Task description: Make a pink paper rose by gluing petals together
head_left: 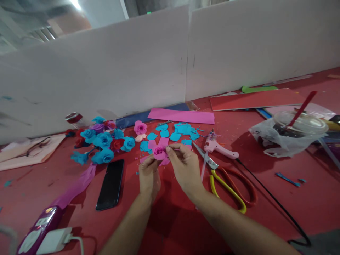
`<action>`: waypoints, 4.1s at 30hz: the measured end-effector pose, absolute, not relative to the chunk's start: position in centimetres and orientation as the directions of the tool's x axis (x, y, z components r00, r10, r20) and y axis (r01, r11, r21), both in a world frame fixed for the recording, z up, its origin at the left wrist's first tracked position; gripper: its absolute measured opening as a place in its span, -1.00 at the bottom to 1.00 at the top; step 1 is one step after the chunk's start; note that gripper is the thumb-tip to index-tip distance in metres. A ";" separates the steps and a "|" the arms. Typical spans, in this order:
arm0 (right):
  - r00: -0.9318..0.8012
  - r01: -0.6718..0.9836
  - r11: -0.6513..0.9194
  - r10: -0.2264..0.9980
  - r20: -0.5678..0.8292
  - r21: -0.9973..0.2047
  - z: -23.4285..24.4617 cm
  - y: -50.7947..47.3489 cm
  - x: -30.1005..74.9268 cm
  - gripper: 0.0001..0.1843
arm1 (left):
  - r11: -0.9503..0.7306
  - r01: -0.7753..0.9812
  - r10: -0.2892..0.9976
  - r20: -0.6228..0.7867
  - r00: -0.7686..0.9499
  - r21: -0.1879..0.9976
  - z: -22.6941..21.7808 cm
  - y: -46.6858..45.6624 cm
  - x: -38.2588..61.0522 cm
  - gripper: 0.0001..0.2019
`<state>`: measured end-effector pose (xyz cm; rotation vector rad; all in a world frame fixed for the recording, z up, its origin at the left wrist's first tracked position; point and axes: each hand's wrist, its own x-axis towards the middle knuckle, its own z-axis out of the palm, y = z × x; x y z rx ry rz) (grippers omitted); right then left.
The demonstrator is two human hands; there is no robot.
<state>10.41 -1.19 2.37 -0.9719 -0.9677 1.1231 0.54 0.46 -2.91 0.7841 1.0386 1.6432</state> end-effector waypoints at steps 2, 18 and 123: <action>0.158 -0.267 0.168 0.979 0.129 -0.949 2.3 -1.2 10.4 -0.90 | -0.133 -0.393 0.954 0.010 -0.301 0.910 -2.9 0.5 0.5 -0.88; 0.077 -0.519 0.082 0.996 0.049 -0.851 1.8 -0.5 10.9 -0.83 | -0.123 -0.481 0.968 -0.001 -0.250 0.868 -2.6 0.5 0.4 -0.87; -0.052 -0.050 0.280 0.958 0.283 -0.959 0.2 1.0 12.2 -0.95 | -0.207 -0.275 0.966 0.152 -0.208 0.939 -0.7 -0.9 0.6 -0.95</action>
